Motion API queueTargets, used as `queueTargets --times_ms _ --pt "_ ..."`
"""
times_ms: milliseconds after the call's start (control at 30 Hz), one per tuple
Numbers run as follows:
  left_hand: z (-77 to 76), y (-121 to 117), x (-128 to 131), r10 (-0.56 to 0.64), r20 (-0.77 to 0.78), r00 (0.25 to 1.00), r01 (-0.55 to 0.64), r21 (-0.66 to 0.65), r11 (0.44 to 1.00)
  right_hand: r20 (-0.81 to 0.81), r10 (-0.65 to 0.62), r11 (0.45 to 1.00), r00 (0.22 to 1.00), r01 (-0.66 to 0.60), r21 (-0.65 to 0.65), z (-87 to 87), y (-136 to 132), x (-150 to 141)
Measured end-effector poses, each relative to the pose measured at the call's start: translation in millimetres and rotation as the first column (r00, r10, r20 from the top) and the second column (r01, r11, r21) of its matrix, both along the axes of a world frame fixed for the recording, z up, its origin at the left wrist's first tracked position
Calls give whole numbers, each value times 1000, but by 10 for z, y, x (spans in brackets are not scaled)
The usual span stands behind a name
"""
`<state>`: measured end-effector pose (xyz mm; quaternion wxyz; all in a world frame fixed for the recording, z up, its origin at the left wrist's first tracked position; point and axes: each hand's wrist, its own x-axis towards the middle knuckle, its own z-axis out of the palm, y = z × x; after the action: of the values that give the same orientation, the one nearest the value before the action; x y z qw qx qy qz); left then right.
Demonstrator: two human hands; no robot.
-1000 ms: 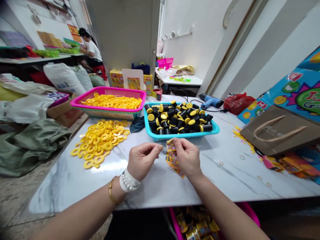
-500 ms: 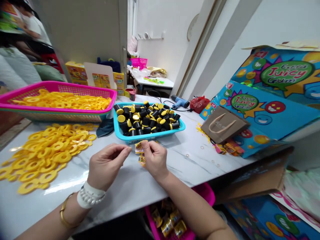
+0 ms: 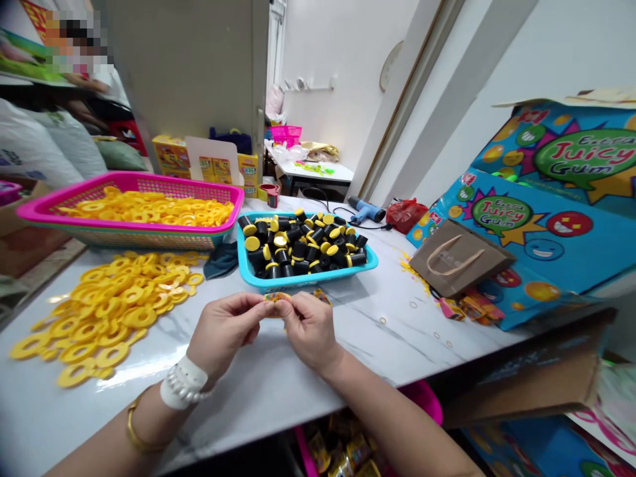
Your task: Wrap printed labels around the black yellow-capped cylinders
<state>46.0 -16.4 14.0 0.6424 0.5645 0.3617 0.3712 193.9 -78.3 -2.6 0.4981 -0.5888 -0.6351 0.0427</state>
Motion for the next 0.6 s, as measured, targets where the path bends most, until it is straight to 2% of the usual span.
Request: queueTargets --times_ms 67,133,200,233,267,367,433,533,600 --pt "14 21 -11 -58 62 996 65 -122 990 12 7 1000 1000 -7 7 117 36 188" --pt "19 47 -15 -72 104 992 92 -196 976 62 -88 995 994 84 55 269 98 531" --pt "19 75 -13 -88 128 988 118 -252 961 255 -276 961 927 260 96 413 183 968" --pt "18 88 -11 -103 136 985 137 -279 951 410 -338 938 847 338 74 468 228 1186" --pt "17 100 -8 -120 140 983 158 -304 939 552 -320 923 770 386 -4 509 270 1384" --pt "17 123 -2 -149 131 980 189 -374 908 653 -207 908 729 392 -150 565 336 1762" --pt "18 129 -1 -154 118 981 190 -411 892 679 -161 905 717 382 -189 584 309 1812" --pt "21 130 -2 -159 113 981 193 -440 877 735 -90 896 672 377 -236 624 157 1659" --pt "24 128 -2 -174 117 978 208 -452 868 685 -56 885 727 354 -303 643 1 1460"
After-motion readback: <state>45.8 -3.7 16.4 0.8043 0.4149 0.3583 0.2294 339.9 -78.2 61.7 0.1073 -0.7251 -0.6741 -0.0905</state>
